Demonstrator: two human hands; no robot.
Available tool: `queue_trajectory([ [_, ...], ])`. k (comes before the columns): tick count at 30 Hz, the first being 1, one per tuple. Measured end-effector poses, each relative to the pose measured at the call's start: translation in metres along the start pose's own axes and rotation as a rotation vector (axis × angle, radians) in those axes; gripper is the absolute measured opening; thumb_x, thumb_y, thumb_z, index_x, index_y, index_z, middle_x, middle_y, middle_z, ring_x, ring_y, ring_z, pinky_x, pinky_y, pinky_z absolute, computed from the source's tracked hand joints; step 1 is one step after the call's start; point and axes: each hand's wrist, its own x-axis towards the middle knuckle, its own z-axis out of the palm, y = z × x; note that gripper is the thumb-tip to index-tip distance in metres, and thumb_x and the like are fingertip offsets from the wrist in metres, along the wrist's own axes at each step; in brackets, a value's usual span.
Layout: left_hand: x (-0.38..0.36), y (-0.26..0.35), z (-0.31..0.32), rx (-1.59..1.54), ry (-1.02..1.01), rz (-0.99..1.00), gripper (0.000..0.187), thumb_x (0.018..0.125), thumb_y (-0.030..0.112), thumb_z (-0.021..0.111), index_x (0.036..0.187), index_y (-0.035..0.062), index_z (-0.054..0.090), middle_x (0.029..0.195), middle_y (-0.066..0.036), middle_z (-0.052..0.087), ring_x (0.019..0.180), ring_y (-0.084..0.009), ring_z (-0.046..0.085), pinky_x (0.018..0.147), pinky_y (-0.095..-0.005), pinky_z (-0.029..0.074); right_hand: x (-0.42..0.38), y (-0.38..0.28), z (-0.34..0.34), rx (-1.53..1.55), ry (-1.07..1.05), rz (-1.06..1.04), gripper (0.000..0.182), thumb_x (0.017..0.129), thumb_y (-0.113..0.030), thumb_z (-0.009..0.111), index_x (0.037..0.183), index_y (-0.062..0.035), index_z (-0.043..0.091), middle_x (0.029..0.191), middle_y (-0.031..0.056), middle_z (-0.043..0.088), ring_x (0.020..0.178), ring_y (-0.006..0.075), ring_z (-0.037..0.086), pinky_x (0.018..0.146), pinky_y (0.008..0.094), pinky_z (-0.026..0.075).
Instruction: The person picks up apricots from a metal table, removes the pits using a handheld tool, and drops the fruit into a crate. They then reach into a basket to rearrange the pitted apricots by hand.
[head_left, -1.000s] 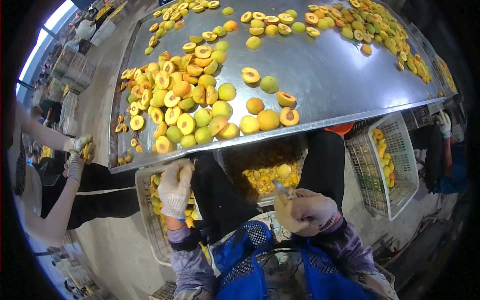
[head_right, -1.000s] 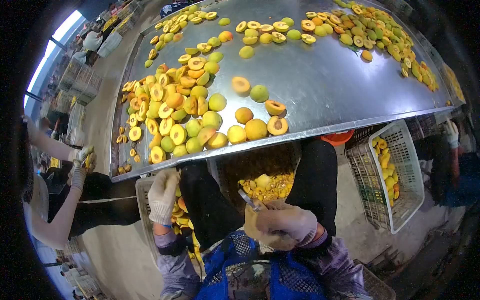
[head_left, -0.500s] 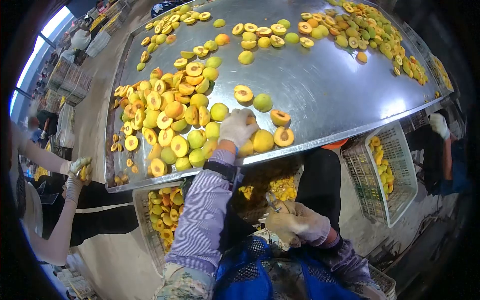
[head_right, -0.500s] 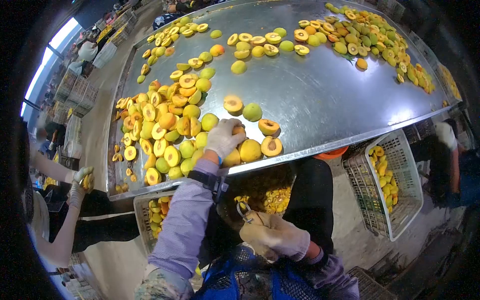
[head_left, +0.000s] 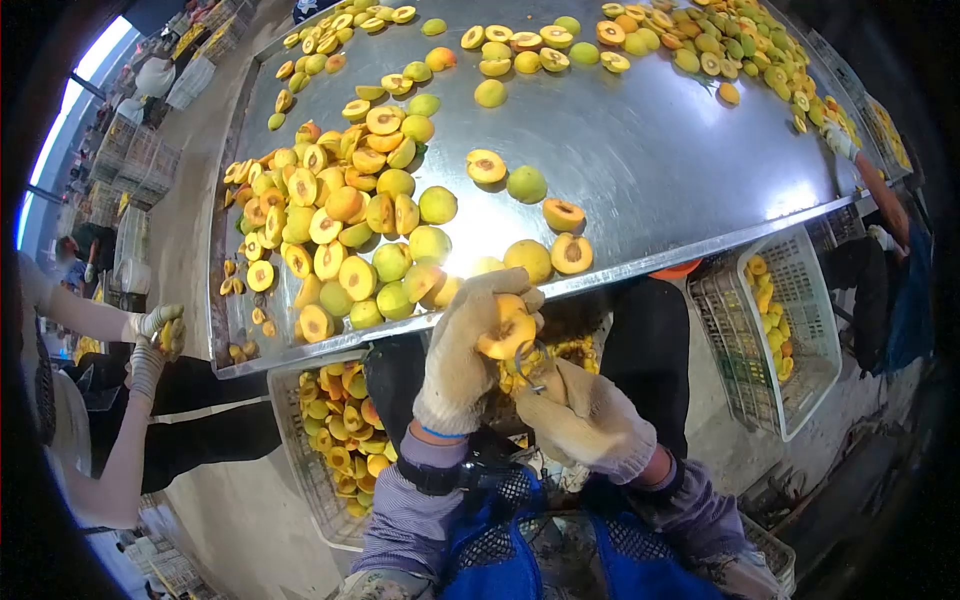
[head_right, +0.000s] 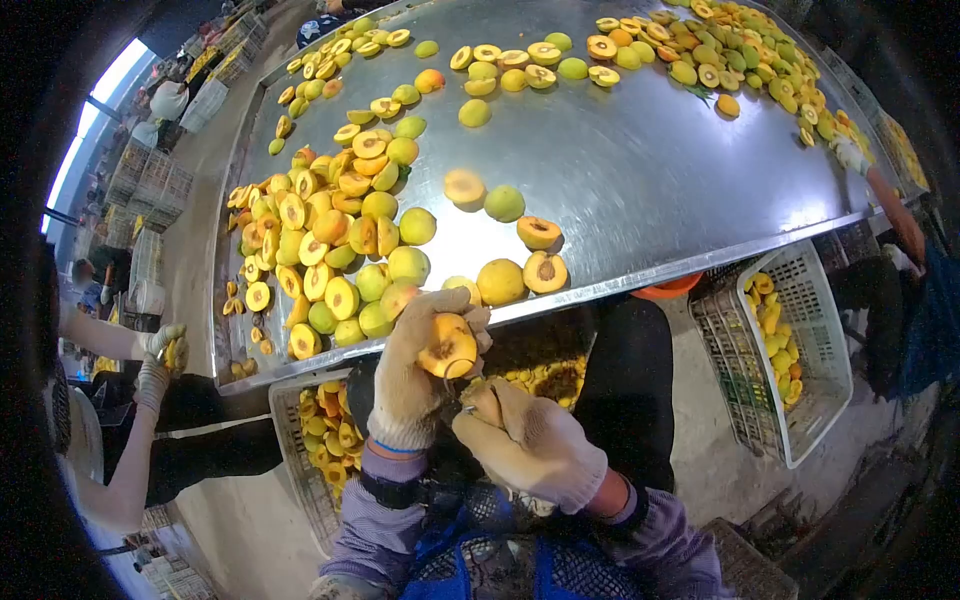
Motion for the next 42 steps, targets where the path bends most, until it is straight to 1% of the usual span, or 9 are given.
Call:
queue_trajectory([
  [3, -0.017, 0.0, 0.009, -0.028, 0.072, 0.019, 0.047, 0.098, 0.039, 0.045, 0.121, -0.0012, 0.053, 0.111, -0.018, 0.06, 0.094, -0.0255, 0.063, 0.074, -0.0317, 0.055, 0.006, 0.012, 0.005, -0.245, 0.041, -0.225, 0.018, 0.091, -0.024, 0.056, 0.09, -0.0063, 0.054, 0.066, 0.006, 0.056, 0.059, 0.02, 0.058, 0.056, 0.0333, 0.046],
  [7, -0.028, -0.008, 0.004, 0.048, -0.006, 0.209, 0.051, 0.099, 0.038, 0.043, 0.124, -0.0058, 0.05, 0.116, -0.02, 0.059, 0.105, -0.03, 0.06, 0.088, -0.038, 0.052, -0.003, 0.004, 0.01, -0.231, 0.053, -0.002, 0.02, 0.091, -0.026, 0.056, 0.096, -0.0066, 0.056, 0.075, 0.0099, 0.06, 0.069, 0.0257, 0.061, 0.063, 0.035, 0.048],
  [11, -0.039, 0.0, 0.015, 0.116, -0.022, 0.24, 0.054, 0.099, 0.041, 0.044, 0.125, -0.0063, 0.051, 0.119, -0.02, 0.058, 0.111, -0.0308, 0.058, 0.093, -0.0396, 0.05, -0.004, 0.023, 0.01, -0.263, 0.068, -0.308, 0.025, 0.091, -0.028, 0.057, 0.104, -0.0059, 0.057, 0.081, 0.0126, 0.062, 0.077, 0.0284, 0.064, 0.068, 0.0359, 0.05],
  [13, -0.045, 0.0, 0.022, 0.027, 0.073, 0.239, 0.048, 0.1, 0.035, 0.044, 0.123, -0.0061, 0.055, 0.116, -0.015, 0.059, 0.107, -0.0194, 0.056, 0.094, -0.0313, 0.043, -0.007, 0.025, 0.012, -0.372, 0.06, -0.42, 0.028, 0.091, -0.028, 0.058, 0.107, -0.0052, 0.056, 0.083, 0.0137, 0.063, 0.079, 0.0298, 0.064, 0.07, 0.0369, 0.05],
  [16, -0.05, 0.002, 0.027, 0.003, 0.117, 0.226, 0.05, 0.1, 0.036, 0.045, 0.123, -0.0064, 0.055, 0.115, -0.015, 0.06, 0.107, -0.0192, 0.056, 0.094, -0.0313, 0.044, -0.008, 0.023, 0.017, -0.267, 0.104, -0.306, 0.033, 0.091, -0.029, 0.058, 0.11, -0.003, 0.055, 0.085, 0.0141, 0.064, 0.082, 0.0314, 0.065, 0.072, 0.0386, 0.051],
  [18, -0.053, 0.003, 0.03, 0.035, 0.139, 0.238, 0.05, 0.099, 0.036, 0.045, 0.123, -0.0064, 0.055, 0.115, -0.015, 0.06, 0.107, -0.0192, 0.056, 0.094, -0.0314, 0.044, -0.011, 0.025, 0.019, -0.248, 0.098, -0.163, 0.022, 0.088, -0.005, 0.064, 0.109, -0.0058, 0.057, 0.097, 0.0005, 0.061, 0.086, 0.0075, 0.058, 0.072, 0.023, 0.048],
  [28, -0.065, -0.01, 0.029, 0.041, 0.128, 0.384, 0.05, 0.098, 0.035, 0.043, 0.122, -0.0069, 0.055, 0.12, -0.018, 0.06, 0.11, -0.0223, 0.057, 0.096, -0.0327, 0.043, -0.021, 0.021, 0.017, -0.283, -0.036, -0.195, 0.029, 0.091, -0.006, 0.06, 0.119, -0.0034, 0.054, 0.106, 0.0065, 0.063, 0.095, 0.0159, 0.064, 0.081, 0.0298, 0.054],
  [36, -0.071, -0.01, 0.037, 0.139, 0.13, 0.472, 0.051, 0.1, 0.035, 0.039, 0.125, -0.0074, 0.052, 0.122, -0.018, 0.058, 0.11, -0.0232, 0.057, 0.096, -0.0333, 0.044, -0.024, 0.031, 0.014, -0.608, -0.055, -0.623, 0.027, 0.094, -0.005, 0.054, 0.121, -0.0024, 0.052, 0.104, 0.0075, 0.062, 0.086, 0.0156, 0.065, 0.072, 0.0287, 0.056],
  [42, -0.073, 0.008, 0.039, 0.22, -0.013, 0.426, 0.046, 0.101, 0.031, 0.041, 0.126, -0.0055, 0.053, 0.121, -0.017, 0.058, 0.104, -0.0213, 0.059, 0.09, -0.0324, 0.046, -0.033, 0.014, 0.006, -0.093, -0.289, -0.227, 0.022, 0.093, -0.013, 0.058, 0.112, -0.0029, 0.054, 0.094, 0.0044, 0.061, 0.08, 0.0109, 0.062, 0.066, 0.0253, 0.051],
])
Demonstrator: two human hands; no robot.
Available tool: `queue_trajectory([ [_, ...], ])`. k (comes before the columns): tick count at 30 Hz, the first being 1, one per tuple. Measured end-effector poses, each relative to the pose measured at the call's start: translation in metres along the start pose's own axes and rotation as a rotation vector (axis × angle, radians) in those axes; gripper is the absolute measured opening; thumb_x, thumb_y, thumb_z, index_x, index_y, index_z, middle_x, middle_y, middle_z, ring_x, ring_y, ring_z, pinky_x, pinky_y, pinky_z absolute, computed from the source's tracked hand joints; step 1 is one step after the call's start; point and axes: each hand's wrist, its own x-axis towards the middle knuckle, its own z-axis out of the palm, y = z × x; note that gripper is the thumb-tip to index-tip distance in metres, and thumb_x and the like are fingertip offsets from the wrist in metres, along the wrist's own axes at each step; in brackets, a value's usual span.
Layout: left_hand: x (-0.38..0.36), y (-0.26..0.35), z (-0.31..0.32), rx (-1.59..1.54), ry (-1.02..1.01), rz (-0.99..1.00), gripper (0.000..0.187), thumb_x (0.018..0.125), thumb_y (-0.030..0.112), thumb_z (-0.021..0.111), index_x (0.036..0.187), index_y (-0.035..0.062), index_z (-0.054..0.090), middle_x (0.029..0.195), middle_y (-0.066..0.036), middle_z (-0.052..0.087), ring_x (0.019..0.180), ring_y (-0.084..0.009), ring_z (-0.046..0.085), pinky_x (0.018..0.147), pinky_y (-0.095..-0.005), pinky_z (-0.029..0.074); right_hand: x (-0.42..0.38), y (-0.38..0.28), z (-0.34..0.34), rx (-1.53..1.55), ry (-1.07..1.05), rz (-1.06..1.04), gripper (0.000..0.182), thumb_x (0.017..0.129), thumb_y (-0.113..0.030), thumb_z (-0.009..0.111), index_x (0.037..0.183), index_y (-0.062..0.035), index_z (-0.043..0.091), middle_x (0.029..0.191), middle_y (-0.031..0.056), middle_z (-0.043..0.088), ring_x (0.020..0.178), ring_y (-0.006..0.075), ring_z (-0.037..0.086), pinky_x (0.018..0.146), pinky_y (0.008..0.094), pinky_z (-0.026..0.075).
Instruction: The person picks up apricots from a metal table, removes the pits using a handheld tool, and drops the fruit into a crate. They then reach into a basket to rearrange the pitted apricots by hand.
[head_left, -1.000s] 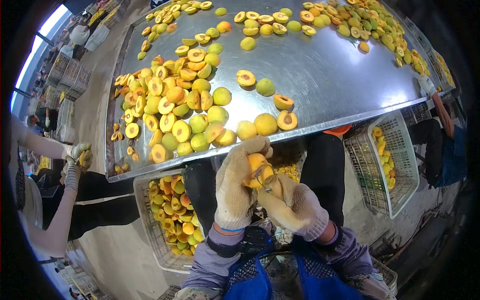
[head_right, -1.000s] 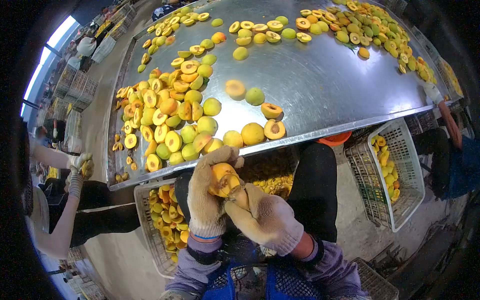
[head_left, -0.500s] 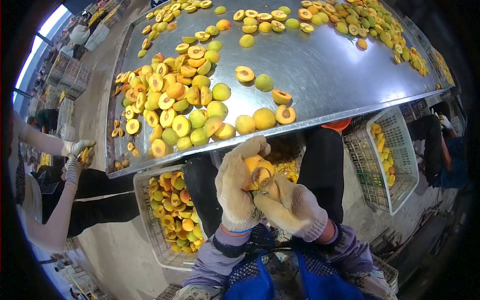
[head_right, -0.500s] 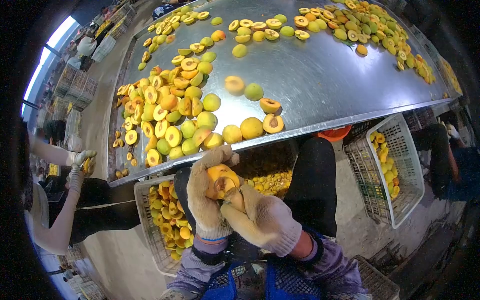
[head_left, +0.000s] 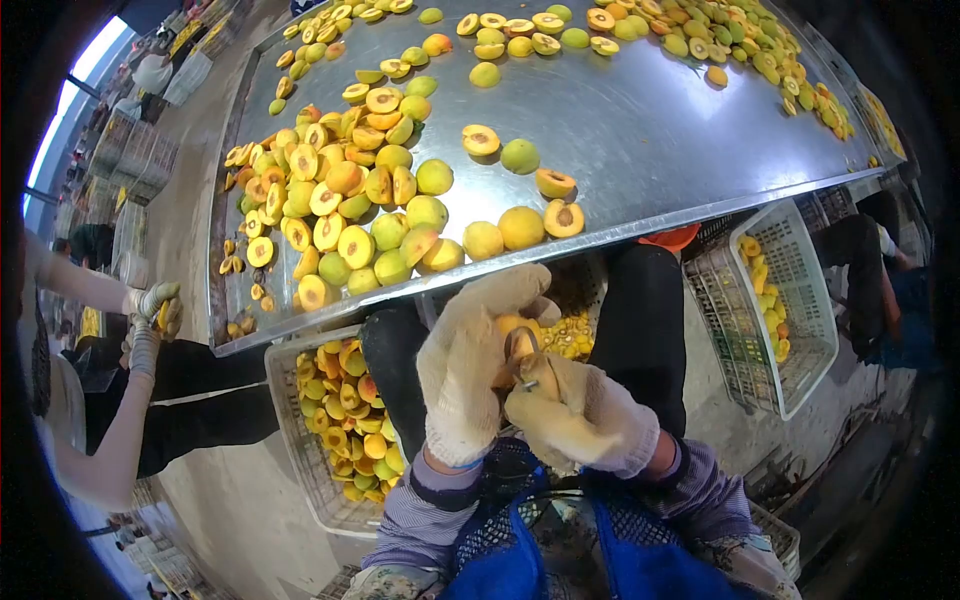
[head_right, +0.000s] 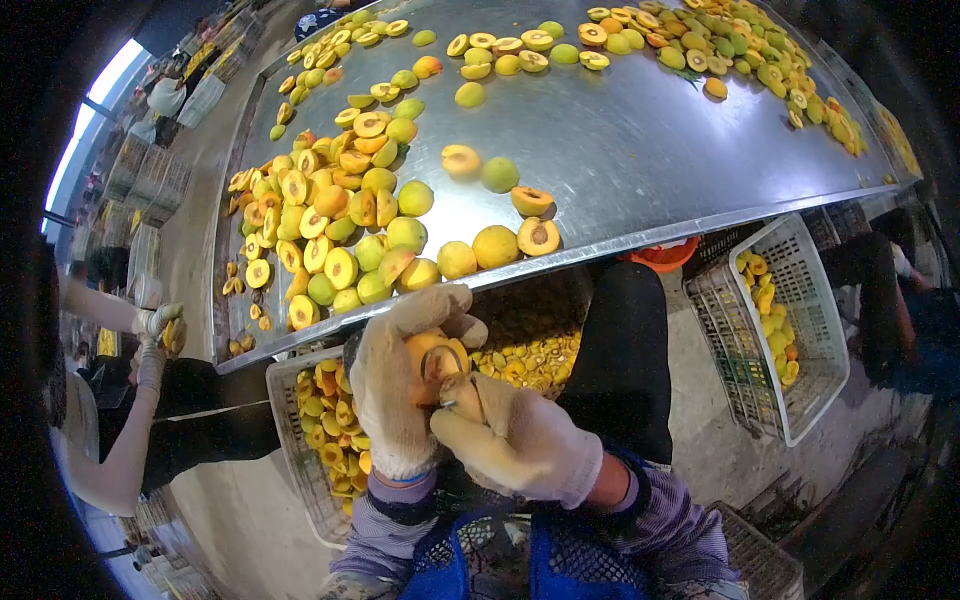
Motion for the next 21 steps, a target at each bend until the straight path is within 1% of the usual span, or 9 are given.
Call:
queue_trajectory([
  [2, 0.002, 0.0, 0.001, 0.012, -0.005, -0.081, 0.045, 0.101, 0.03, 0.042, 0.126, -0.0052, 0.053, 0.119, -0.016, 0.059, 0.101, -0.0202, 0.059, 0.088, -0.0316, 0.047, -0.001, -0.017, -0.003, 0.118, 0.012, 0.162, 0.024, 0.092, -0.016, 0.058, 0.112, -0.0017, 0.055, 0.09, 0.0038, 0.061, 0.078, 0.0147, 0.061, 0.067, 0.0281, 0.05],
  [4, 0.004, -0.008, 0.001, 0.216, -0.052, 0.205, 0.044, 0.101, 0.03, 0.042, 0.124, -0.0053, 0.054, 0.117, -0.014, 0.059, 0.096, -0.0173, 0.059, 0.084, -0.0291, 0.047, -0.001, -0.014, -0.003, 0.235, 0.023, 0.325, 0.027, 0.092, -0.019, 0.058, 0.111, -0.0006, 0.057, 0.087, 0.0032, 0.061, 0.076, 0.0185, 0.06, 0.068, 0.0308, 0.049],
  [7, 0.017, 0.012, 0.005, 0.339, -0.084, -0.043, 0.059, 0.099, 0.048, 0.04, 0.119, -0.0052, 0.055, 0.112, -0.017, 0.061, 0.09, -0.0245, 0.063, 0.08, -0.0327, 0.05, 0.006, 0.024, -0.001, 0.173, 0.178, -0.172, 0.021, 0.092, -0.02, 0.058, 0.105, -0.0024, 0.057, 0.078, 0.0014, 0.06, 0.065, 0.0142, 0.058, 0.059, 0.0288, 0.046],
  [9, 0.021, 0.016, 0.007, 0.304, -0.098, -0.1, 0.059, 0.099, 0.049, 0.04, 0.12, -0.0048, 0.055, 0.113, -0.017, 0.061, 0.089, -0.0249, 0.064, 0.08, -0.0323, 0.05, 0.013, 0.032, 0.0, -0.419, 0.429, -0.654, 0.016, 0.094, -0.021, 0.056, 0.095, -0.0045, 0.056, 0.066, -0.0003, 0.056, 0.054, 0.0095, 0.051, 0.049, 0.0267, 0.041],
  [10, 0.023, 0.018, 0.008, 0.274, -0.11, -0.154, 0.059, 0.099, 0.049, 0.039, 0.121, -0.0044, 0.054, 0.113, -0.017, 0.06, 0.088, -0.0253, 0.064, 0.08, -0.0319, 0.05, 0.011, 0.024, 0.0, -0.418, 0.431, -0.657, 0.016, 0.094, -0.021, 0.056, 0.095, -0.0045, 0.056, 0.066, -0.0003, 0.056, 0.054, 0.0095, 0.051, 0.049, 0.0267, 0.041],
  [12, 0.014, 0.007, 0.004, 0.171, -0.108, -0.11, 0.053, 0.101, 0.041, 0.04, 0.128, -0.004, 0.049, 0.116, -0.016, 0.059, 0.095, -0.0206, 0.061, 0.083, -0.0292, 0.048, 0.003, -0.005, -0.001, 0.279, 0.155, 0.092, 0.018, 0.094, -0.024, 0.056, 0.089, -0.0066, 0.054, 0.061, -0.0006, 0.053, 0.049, 0.0082, 0.048, 0.046, 0.0258, 0.038],
  [15, 0.014, 0.007, 0.021, -0.09, -0.023, -0.089, 0.051, 0.101, 0.029, 0.043, 0.14, -0.003, 0.037, 0.122, -0.014, 0.057, 0.106, -0.0166, 0.056, 0.09, -0.0272, 0.045, 0.003, -0.028, -0.007, 0.289, 0.204, 0.245, 0.017, 0.092, -0.023, 0.059, 0.09, -0.0066, 0.055, 0.065, -0.0016, 0.054, 0.054, 0.0058, 0.049, 0.046, 0.0248, 0.037],
  [19, 0.009, 0.001, -0.003, -0.163, -0.06, -0.345, 0.068, 0.092, 0.012, 0.052, 0.15, -0.0005, 0.017, 0.128, -0.016, 0.054, 0.116, -0.0185, 0.052, 0.098, -0.03, 0.042, 0.002, -0.026, -0.002, 0.364, 0.348, -0.021, 0.014, 0.092, -0.019, 0.061, 0.091, -0.0065, 0.056, 0.067, -0.0033, 0.054, 0.055, 0.0038, 0.048, 0.047, 0.0226, 0.037],
  [21, 0.011, 0.002, -0.021, -0.041, -0.135, -0.41, 0.067, 0.084, 0.001, 0.055, 0.146, -0.0008, 0.027, 0.125, -0.017, 0.055, 0.112, -0.0178, 0.054, 0.096, -0.0292, 0.044, 0.004, -0.031, -0.002, 0.365, 0.431, -0.07, 0.012, 0.092, -0.018, 0.061, 0.093, -0.0068, 0.056, 0.07, -0.0043, 0.055, 0.056, 0.0033, 0.048, 0.048, 0.0213, 0.038],
])
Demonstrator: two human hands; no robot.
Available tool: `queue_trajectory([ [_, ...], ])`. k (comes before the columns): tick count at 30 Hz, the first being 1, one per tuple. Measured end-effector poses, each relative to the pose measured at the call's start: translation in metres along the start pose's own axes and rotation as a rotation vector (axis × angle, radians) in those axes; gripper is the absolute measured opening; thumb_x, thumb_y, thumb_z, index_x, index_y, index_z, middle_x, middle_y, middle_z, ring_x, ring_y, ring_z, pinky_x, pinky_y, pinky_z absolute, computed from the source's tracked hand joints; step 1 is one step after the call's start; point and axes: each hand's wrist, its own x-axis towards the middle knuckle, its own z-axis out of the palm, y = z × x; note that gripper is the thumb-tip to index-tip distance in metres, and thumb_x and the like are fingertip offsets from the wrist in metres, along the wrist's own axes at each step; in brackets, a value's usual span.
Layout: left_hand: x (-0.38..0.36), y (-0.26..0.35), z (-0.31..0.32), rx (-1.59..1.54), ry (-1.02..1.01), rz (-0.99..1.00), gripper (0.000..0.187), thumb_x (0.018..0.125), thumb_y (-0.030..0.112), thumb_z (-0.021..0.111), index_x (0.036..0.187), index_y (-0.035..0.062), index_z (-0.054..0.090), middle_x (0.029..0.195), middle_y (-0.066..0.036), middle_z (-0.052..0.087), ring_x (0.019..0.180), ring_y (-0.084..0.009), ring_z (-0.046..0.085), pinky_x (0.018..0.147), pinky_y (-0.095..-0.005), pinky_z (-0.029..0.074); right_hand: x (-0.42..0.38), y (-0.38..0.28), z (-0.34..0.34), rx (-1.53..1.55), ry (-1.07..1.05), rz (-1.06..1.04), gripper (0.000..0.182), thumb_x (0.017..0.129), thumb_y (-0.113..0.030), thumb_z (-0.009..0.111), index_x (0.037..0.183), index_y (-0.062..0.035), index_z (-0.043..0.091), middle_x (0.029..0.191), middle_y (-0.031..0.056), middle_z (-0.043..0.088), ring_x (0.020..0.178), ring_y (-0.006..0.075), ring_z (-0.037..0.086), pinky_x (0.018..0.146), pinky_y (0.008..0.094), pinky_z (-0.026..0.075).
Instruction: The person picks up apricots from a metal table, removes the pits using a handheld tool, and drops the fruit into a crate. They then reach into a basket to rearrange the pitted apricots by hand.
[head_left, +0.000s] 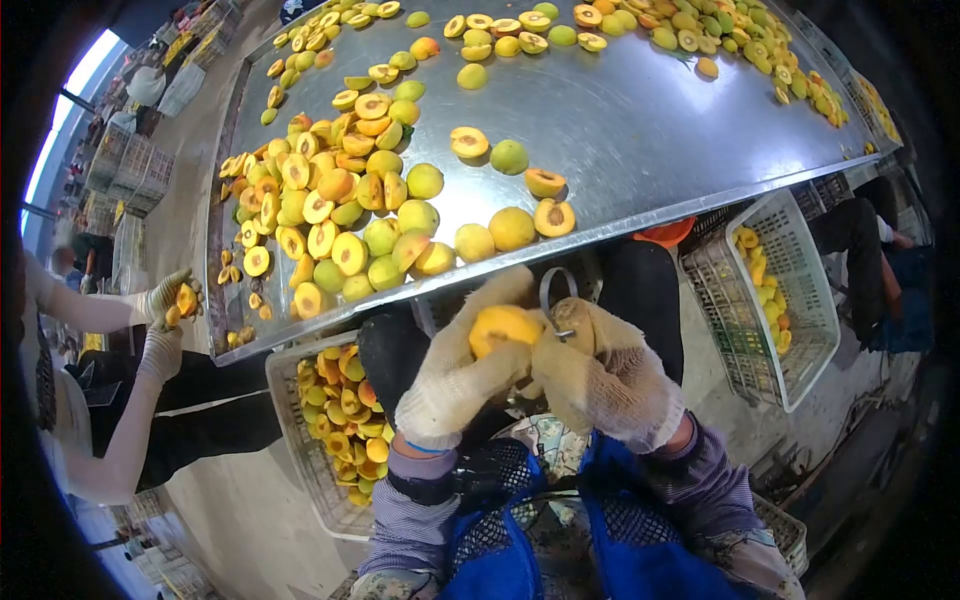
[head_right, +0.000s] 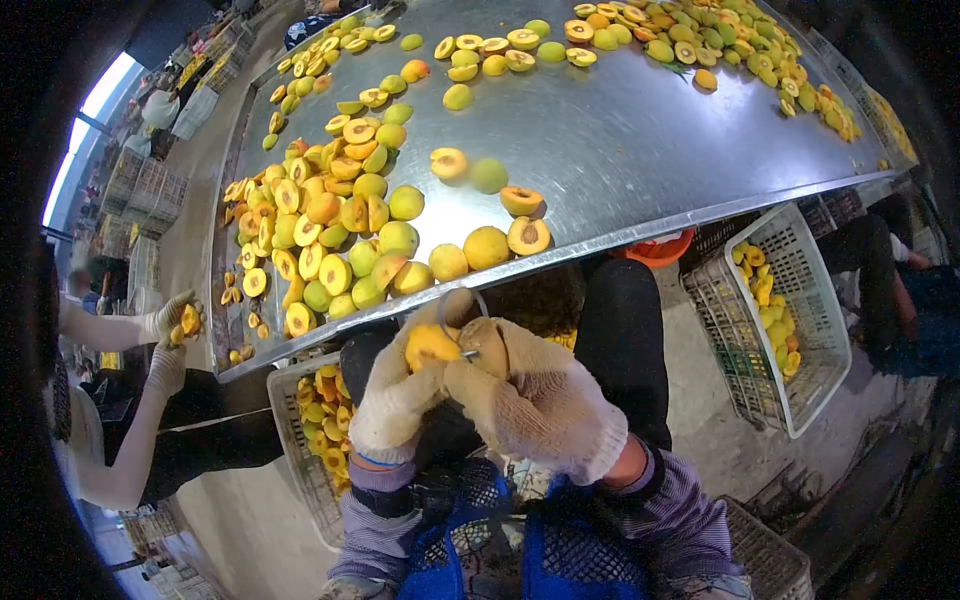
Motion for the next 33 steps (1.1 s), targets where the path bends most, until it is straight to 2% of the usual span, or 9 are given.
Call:
queue_trajectory([
  [2, 0.0, 0.003, -0.008, 0.12, -0.027, -0.163, 0.055, 0.082, 0.0, 0.058, 0.135, -0.0015, 0.041, 0.122, -0.017, 0.057, 0.106, -0.0162, 0.057, 0.092, -0.0274, 0.046, 0.0, 0.005, -0.006, -0.034, -0.074, 0.035, 0.011, 0.094, -0.018, 0.06, 0.095, -0.0077, 0.057, 0.073, -0.0051, 0.055, 0.058, 0.0027, 0.049, 0.049, 0.0203, 0.038],
  [6, 0.004, -0.003, 0.001, -0.254, 0.127, 0.055, 0.037, 0.085, 0.008, 0.058, 0.12, -0.0008, 0.05, 0.118, -0.016, 0.059, 0.099, -0.0175, 0.06, 0.08, -0.0265, 0.05, -0.004, 0.021, -0.004, -0.206, -0.14, 0.078, 0.019, 0.092, -0.016, 0.061, 0.106, -0.0048, 0.056, 0.072, -0.0028, 0.056, 0.059, 0.0051, 0.052, 0.052, 0.0227, 0.041],
  [13, 0.004, -0.012, 0.007, -0.504, 0.065, 0.192, 0.047, 0.096, 0.031, 0.053, 0.131, 0.0023, 0.042, 0.145, -0.017, 0.038, 0.125, -0.0292, 0.049, 0.084, -0.0344, 0.054, 0.008, 0.057, -0.005, -0.592, -0.24, -0.29, 0.032, 0.095, -0.014, 0.055, 0.124, -0.0015, 0.05, 0.103, 0.0092, 0.063, 0.082, 0.0148, 0.065, 0.069, 0.0289, 0.055],
  [23, -0.002, -0.02, 0.026, -0.309, 0.163, 0.353, 0.053, 0.098, 0.034, 0.05, 0.134, -0.0015, 0.038, 0.147, -0.021, 0.034, 0.125, -0.033, 0.049, 0.091, -0.0358, 0.052, 0.003, 0.049, -0.005, -0.574, -0.226, -0.055, 0.028, 0.094, -0.006, 0.054, 0.121, -0.0005, 0.051, 0.109, 0.0091, 0.061, 0.089, 0.0173, 0.065, 0.076, 0.0296, 0.056],
  [26, -0.003, -0.027, 0.027, -0.174, 0.183, 0.498, 0.048, 0.099, 0.031, 0.048, 0.132, -0.0028, 0.04, 0.146, -0.021, 0.036, 0.122, -0.0307, 0.052, 0.094, -0.0361, 0.049, 0.002, 0.049, -0.009, -0.919, -0.309, -0.605, 0.021, 0.092, -0.006, 0.057, 0.112, -0.0013, 0.055, 0.099, 0.0057, 0.063, 0.08, 0.0145, 0.064, 0.067, 0.027, 0.054],
  [28, -0.008, -0.022, 0.025, -0.054, 0.093, 0.47, 0.047, 0.099, 0.03, 0.049, 0.13, -0.0041, 0.044, 0.141, -0.021, 0.042, 0.112, -0.026, 0.057, 0.093, -0.034, 0.047, 0.001, 0.043, -0.007, -1.069, -0.239, -0.928, 0.027, 0.074, -0.009, 0.061, 0.099, 0.0003, 0.059, 0.087, 0.0139, 0.057, 0.074, 0.0305, 0.056, 0.063, 0.0363, 0.048],
  [29, -0.009, -0.018, 0.023, 0.045, 0.082, 0.469, 0.044, 0.099, 0.029, 0.048, 0.126, -0.0048, 0.048, 0.131, -0.019, 0.051, 0.101, -0.0215, 0.06, 0.088, -0.0312, 0.047, -0.001, 0.038, -0.005, -1.07, -0.236, -0.926, 0.027, 0.074, -0.009, 0.061, 0.099, 0.0003, 0.059, 0.087, 0.0139, 0.057, 0.074, 0.0305, 0.056, 0.063, 0.0363, 0.048],
  [31, -0.008, 0.0, 0.017, 0.029, 0.055, 0.324, 0.043, 0.099, 0.029, 0.047, 0.125, -0.005, 0.049, 0.127, -0.018, 0.054, 0.098, -0.0202, 0.06, 0.086, -0.0306, 0.048, -0.006, 0.027, -0.001, -0.464, -0.364, -0.211, 0.009, 0.091, -0.011, 0.057, 0.095, -0.0037, 0.056, 0.069, 0.0015, 0.06, 0.058, 0.0094, 0.058, 0.05, 0.0243, 0.043],
  [33, -0.009, 0.005, 0.021, 0.035, 0.072, 0.197, 0.042, 0.1, 0.03, 0.045, 0.123, -0.0052, 0.051, 0.119, -0.016, 0.059, 0.094, -0.0189, 0.06, 0.083, -0.0308, 0.048, -0.007, 0.033, -0.003, -0.452, -0.344, -0.194, 0.009, 0.091, -0.013, 0.056, 0.093, -0.0038, 0.056, 0.066, 0.0018, 0.059, 0.056, 0.0098, 0.057, 0.049, 0.0244, 0.042],
])
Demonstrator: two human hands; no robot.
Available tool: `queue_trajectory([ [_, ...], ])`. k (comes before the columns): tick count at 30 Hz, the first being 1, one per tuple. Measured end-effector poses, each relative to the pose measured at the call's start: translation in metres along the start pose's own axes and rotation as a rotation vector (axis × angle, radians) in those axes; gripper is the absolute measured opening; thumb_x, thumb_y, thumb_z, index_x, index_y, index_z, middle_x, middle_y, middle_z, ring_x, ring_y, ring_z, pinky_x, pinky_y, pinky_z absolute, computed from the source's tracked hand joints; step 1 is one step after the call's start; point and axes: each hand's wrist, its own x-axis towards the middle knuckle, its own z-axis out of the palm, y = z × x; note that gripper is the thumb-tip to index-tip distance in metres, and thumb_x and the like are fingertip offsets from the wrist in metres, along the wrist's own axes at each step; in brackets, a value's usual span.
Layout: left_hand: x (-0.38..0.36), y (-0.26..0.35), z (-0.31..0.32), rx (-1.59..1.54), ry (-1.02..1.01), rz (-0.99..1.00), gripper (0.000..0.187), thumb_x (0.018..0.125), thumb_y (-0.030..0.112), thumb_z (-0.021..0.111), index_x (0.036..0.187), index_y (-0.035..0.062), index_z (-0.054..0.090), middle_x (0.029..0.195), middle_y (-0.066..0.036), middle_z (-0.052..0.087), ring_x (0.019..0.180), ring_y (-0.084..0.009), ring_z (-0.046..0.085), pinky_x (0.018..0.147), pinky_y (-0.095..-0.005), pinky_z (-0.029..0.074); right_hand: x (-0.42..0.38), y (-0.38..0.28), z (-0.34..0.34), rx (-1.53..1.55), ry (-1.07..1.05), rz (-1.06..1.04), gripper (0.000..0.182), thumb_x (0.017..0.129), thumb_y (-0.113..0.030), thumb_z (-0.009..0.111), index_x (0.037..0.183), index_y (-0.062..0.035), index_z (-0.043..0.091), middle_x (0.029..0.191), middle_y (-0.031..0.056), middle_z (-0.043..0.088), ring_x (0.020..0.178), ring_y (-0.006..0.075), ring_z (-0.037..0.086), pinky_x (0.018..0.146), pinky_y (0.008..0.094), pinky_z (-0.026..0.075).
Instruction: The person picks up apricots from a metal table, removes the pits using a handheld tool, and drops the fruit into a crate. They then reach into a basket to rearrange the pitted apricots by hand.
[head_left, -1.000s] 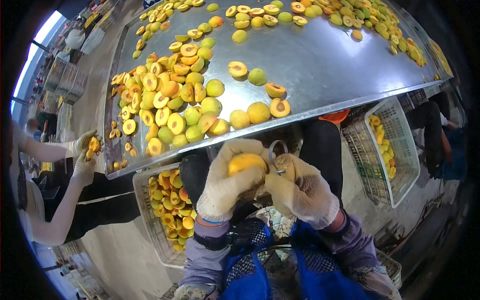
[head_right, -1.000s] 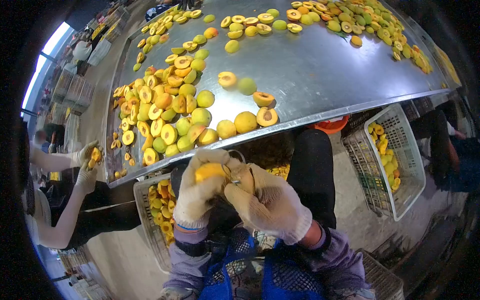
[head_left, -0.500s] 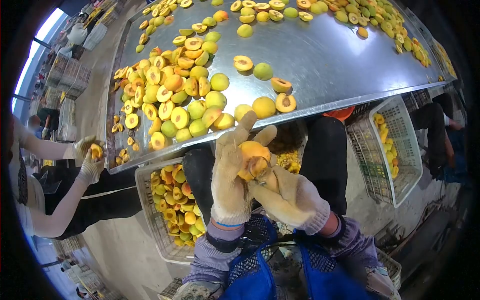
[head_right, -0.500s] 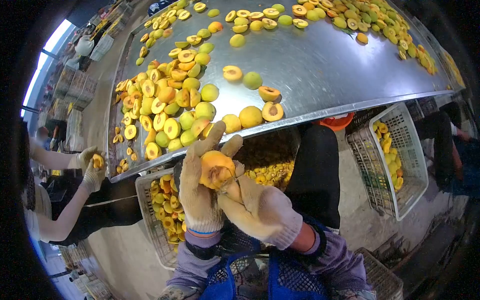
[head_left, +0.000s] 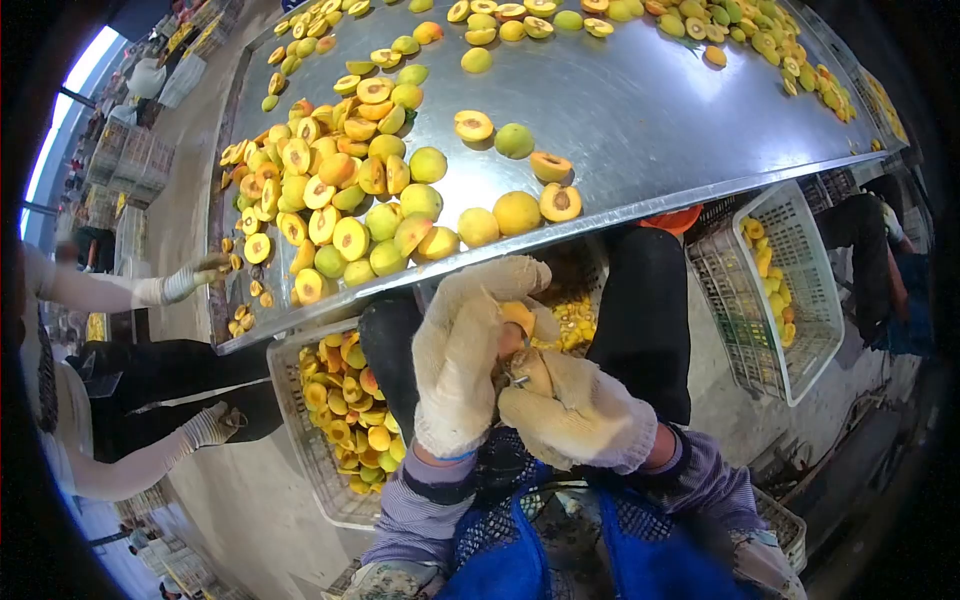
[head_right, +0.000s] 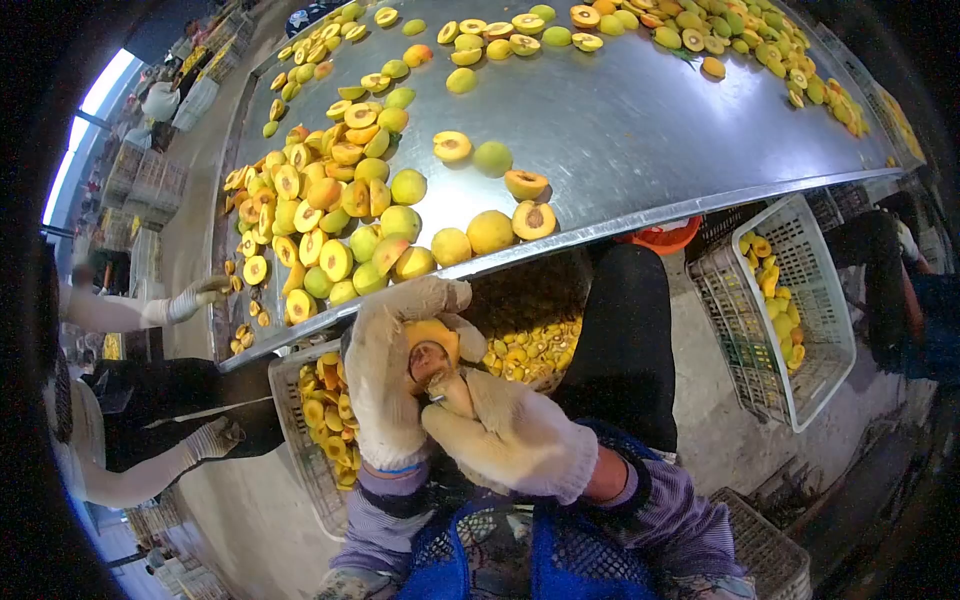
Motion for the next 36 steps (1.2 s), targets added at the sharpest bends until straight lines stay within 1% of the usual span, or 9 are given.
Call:
queue_trajectory([
  [4, -0.002, -0.024, 0.011, 0.163, 0.114, 0.203, 0.052, 0.099, 0.044, 0.041, 0.12, -0.0029, 0.05, 0.113, -0.019, 0.06, 0.086, -0.0232, 0.063, 0.075, -0.0317, 0.052, 0.003, -0.025, -0.013, 0.391, -0.082, 0.546, 0.024, 0.077, -0.007, 0.062, 0.1, 0.0009, 0.059, 0.084, 0.0137, 0.055, 0.074, 0.0263, 0.056, 0.06, 0.0359, 0.046],
  [8, -0.005, -0.028, 0.014, -0.006, 0.213, 0.272, 0.054, 0.099, 0.047, 0.042, 0.123, -0.0011, 0.048, 0.119, -0.018, 0.057, 0.091, -0.0251, 0.063, 0.077, -0.0346, 0.053, -0.005, -0.002, -0.004, 0.329, -0.071, 0.316, 0.023, 0.08, -0.006, 0.061, 0.102, -0.0012, 0.06, 0.085, 0.0129, 0.056, 0.075, 0.0264, 0.057, 0.061, 0.0367, 0.047],
  [10, -0.005, -0.026, 0.014, -0.114, 0.258, 0.164, 0.055, 0.099, 0.048, 0.042, 0.124, -0.0004, 0.047, 0.12, -0.018, 0.056, 0.093, -0.0259, 0.063, 0.078, -0.0357, 0.054, -0.002, 0.008, 0.001, -0.491, 0.039, -0.36, 0.026, 0.078, -0.005, 0.062, 0.104, -0.0034, 0.061, 0.085, 0.0113, 0.057, 0.075, 0.0272, 0.058, 0.061, 0.0367, 0.048],
  [13, -0.005, -0.028, 0.012, -0.17, 0.298, 0.157, 0.055, 0.098, 0.049, 0.043, 0.125, 0.0003, 0.047, 0.121, -0.018, 0.056, 0.096, -0.0271, 0.063, 0.08, -0.0365, 0.054, 0.0, 0.0, 0.008, -0.119, 0.131, 0.049, 0.008, 0.09, -0.012, 0.056, 0.096, -0.0061, 0.058, 0.064, 0.0014, 0.056, 0.054, 0.0107, 0.054, 0.048, 0.0268, 0.043],
  [20, -0.011, -0.035, 0.002, -0.124, 0.09, 0.288, 0.052, 0.099, 0.04, 0.046, 0.129, -0.0028, 0.046, 0.129, -0.019, 0.053, 0.112, -0.0295, 0.057, 0.096, -0.0399, 0.046, 0.001, 0.004, 0.009, -0.058, 0.163, 0.12, 0.008, 0.09, -0.013, 0.058, 0.094, -0.0065, 0.058, 0.066, 0.0004, 0.055, 0.056, 0.0111, 0.055, 0.05, 0.0281, 0.044],
  [23, -0.009, -0.027, 0.002, -0.01, 0.064, 0.293, 0.054, 0.097, 0.042, 0.05, 0.127, -0.0025, 0.049, 0.125, -0.019, 0.055, 0.105, -0.0286, 0.059, 0.09, -0.0383, 0.048, 0.006, 0.006, 0.001, -0.772, 0.257, -0.661, 0.006, 0.091, -0.012, 0.056, 0.09, -0.0064, 0.056, 0.064, 0.0005, 0.055, 0.055, 0.0103, 0.054, 0.051, 0.0282, 0.044],
  [25, -0.007, -0.017, 0.002, 0.203, 0.094, 0.229, 0.058, 0.093, 0.049, 0.053, 0.121, -0.0016, 0.053, 0.117, -0.02, 0.059, 0.091, -0.0271, 0.063, 0.078, -0.0359, 0.052, -0.001, -0.027, -0.008, 0.323, -0.077, 0.588, 0.016, 0.088, -0.014, 0.064, 0.099, -0.0041, 0.058, 0.087, 0.007, 0.061, 0.072, 0.0179, 0.059, 0.055, 0.0354, 0.048],
  [31, -0.004, -0.003, -0.001, 0.18, -0.027, 0.078, 0.061, 0.091, 0.049, 0.057, 0.118, -0.0051, 0.056, 0.108, -0.019, 0.062, 0.086, -0.0235, 0.063, 0.074, -0.0326, 0.051, -0.034, 0.037, -0.004, 1.097, 0.011, 0.359, 0.029, 0.095, -0.018, 0.057, 0.121, -0.0049, 0.056, 0.117, 0.0097, 0.06, 0.109, 0.014, 0.059, 0.085, 0.026, 0.051],
  [36, 0.007, -0.011, -0.014, 0.485, -0.185, 0.436, 0.047, 0.088, 0.031, 0.057, 0.119, -0.0053, 0.057, 0.112, -0.02, 0.061, 0.094, -0.0254, 0.062, 0.08, -0.0349, 0.05, -0.039, 0.042, -0.011, 0.918, -0.063, 0.321, 0.032, 0.097, -0.018, 0.055, 0.124, -0.0029, 0.055, 0.122, 0.0085, 0.059, 0.114, 0.0148, 0.056, 0.092, 0.0252, 0.048],
])
